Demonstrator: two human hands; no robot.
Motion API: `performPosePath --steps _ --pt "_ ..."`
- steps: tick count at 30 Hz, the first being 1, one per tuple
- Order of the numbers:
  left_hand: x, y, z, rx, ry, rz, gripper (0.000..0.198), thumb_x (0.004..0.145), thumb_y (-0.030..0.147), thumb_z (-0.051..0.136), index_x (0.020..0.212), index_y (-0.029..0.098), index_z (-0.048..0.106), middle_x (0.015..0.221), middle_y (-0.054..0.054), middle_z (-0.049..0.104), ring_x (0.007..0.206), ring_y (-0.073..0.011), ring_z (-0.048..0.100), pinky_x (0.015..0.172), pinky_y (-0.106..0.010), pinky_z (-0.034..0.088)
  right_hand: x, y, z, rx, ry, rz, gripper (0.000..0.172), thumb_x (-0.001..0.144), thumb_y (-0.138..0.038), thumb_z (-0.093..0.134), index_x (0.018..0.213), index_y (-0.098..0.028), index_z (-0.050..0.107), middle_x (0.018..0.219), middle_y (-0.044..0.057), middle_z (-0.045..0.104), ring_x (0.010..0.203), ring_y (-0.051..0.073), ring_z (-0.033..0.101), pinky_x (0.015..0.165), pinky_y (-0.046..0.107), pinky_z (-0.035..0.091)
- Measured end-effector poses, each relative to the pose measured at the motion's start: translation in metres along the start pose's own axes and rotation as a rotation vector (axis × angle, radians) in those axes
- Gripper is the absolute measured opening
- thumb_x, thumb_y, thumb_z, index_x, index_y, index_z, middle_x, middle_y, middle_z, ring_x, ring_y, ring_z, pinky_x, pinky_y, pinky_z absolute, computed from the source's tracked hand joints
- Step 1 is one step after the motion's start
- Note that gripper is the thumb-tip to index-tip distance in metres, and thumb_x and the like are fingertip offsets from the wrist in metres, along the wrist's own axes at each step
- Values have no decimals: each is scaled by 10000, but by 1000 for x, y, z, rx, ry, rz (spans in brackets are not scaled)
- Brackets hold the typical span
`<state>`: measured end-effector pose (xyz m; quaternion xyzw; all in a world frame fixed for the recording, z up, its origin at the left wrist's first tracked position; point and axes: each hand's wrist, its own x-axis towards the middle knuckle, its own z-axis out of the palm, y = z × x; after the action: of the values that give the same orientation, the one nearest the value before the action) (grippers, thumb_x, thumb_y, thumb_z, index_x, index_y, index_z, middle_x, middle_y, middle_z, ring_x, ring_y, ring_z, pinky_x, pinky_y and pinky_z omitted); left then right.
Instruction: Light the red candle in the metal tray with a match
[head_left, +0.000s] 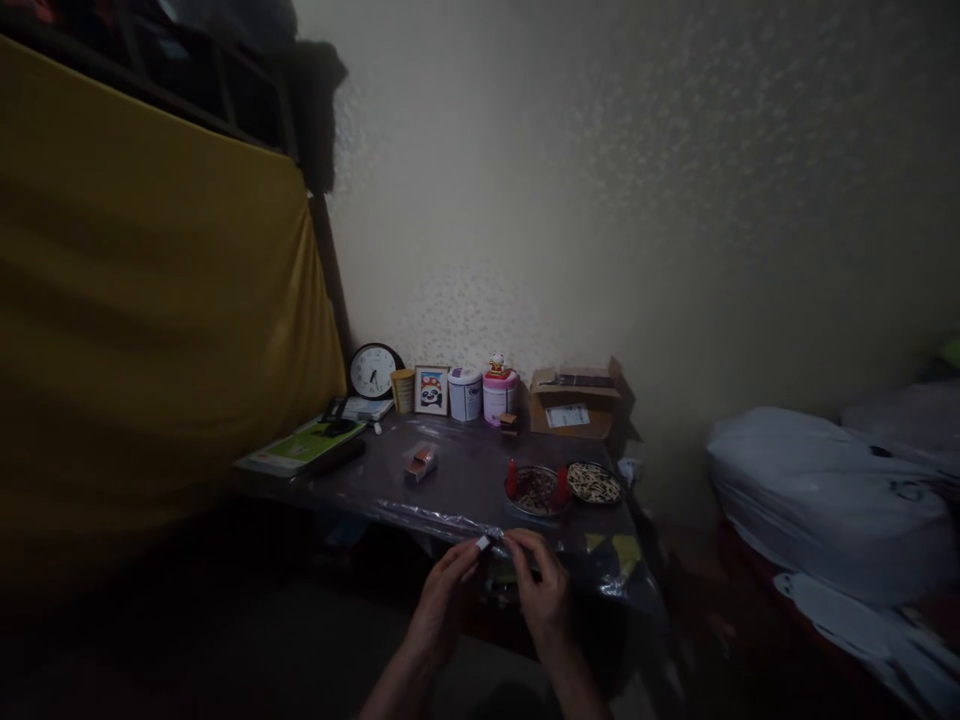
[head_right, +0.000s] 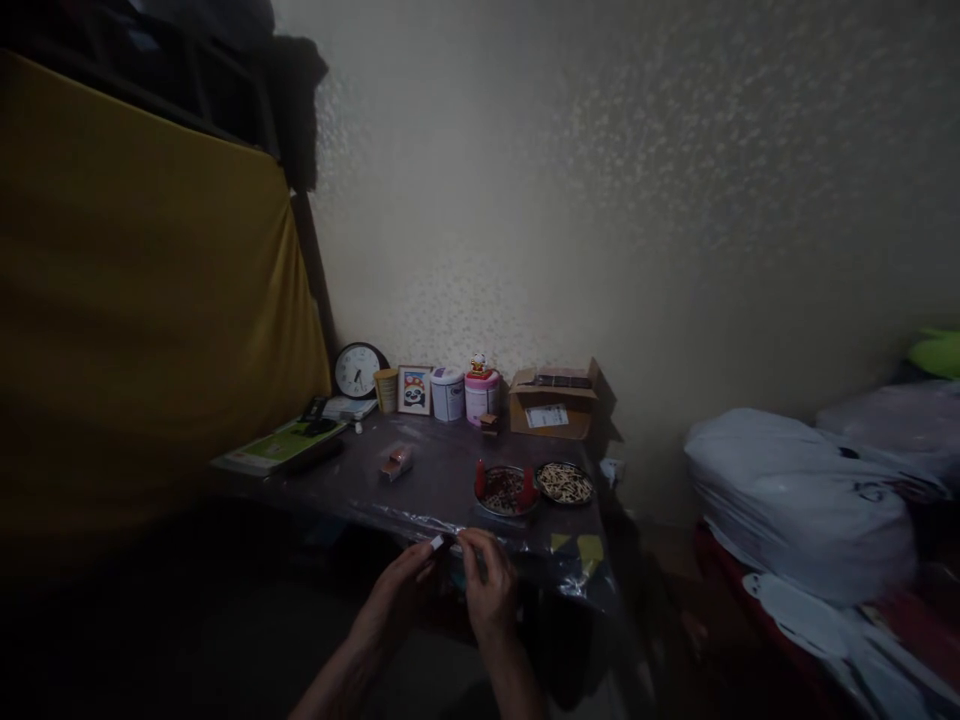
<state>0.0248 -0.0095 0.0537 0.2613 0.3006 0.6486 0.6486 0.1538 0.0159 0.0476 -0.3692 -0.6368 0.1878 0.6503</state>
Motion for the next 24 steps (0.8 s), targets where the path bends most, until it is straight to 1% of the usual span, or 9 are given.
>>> performPosePath --steps 4,6,8,10,13,15,18,21,24 --pt "3 -2 0 -57 -40 -36 158 672 277 724 765 154 691 743 -34 697 750 -152 632 814 -278 447 1 1 -2 -64 -45 -65 133 850 -252 546 855 -240 679 858 46 712 832 190 656 796 301 500" --pt "4 -2 0 -63 -35 -36 155 680 272 721 772 152 689 728 -27 691 712 -139 626 769 -265 452 3 -2 -5 -107 -19 -131 143 859 -232 531 856 -234 674 840 44 709 806 181 660 769 292 514" --pt "4 -3 0 -45 -14 -35 181 657 283 739 767 148 689 723 -30 693 696 -139 626 729 -257 453 5 -9 -7 -142 47 -217 151 869 -201 515 884 -226 663 841 42 705 800 170 660 747 284 523" --pt "4 -2 3 -24 6 -28 206 628 293 760 758 148 691 727 -33 700 698 -143 628 711 -252 450 6 -14 -8 -169 71 -313 172 873 -160 503 938 -223 649 873 46 704 836 168 657 768 292 522" --pt "2 1 9 -17 17 16 224 595 274 780 759 146 698 772 -45 713 758 -158 637 740 -251 447 8 -11 -8 -247 -9 -383 199 878 -153 481 938 -231 654 867 45 711 827 174 657 766 310 522" --pt "-1 5 12 -15 8 27 246 594 278 781 785 143 705 800 -56 718 788 -172 640 754 -260 449 11 -1 -9 -298 -2 -335 207 886 -194 462 877 -229 666 810 43 713 755 175 660 708 304 528" --pt "-3 9 6 27 20 6 278 607 307 774 822 142 713 840 -70 719 785 -171 638 719 -257 457 19 15 -14 -255 140 -190 185 866 -251 493 851 -202 671 829 65 707 771 187 653 703 311 526" --pt "-4 10 -15 62 52 -16 293 621 327 765 853 155 718 952 -84 711 854 -175 630 721 -247 462 25 25 -22 -181 246 -129 178 832 -287 533 798 -185 674 801 65 694 764 191 641 702 322 523" --pt "-8 9 -43 92 57 -37 297 649 343 742 889 168 717 1037 -100 696 928 -193 617 780 -270 463 29 26 -28 -146 288 -76 185 809 -308 558 756 -175 675 769 64 681 735 190 631 674 316 521"
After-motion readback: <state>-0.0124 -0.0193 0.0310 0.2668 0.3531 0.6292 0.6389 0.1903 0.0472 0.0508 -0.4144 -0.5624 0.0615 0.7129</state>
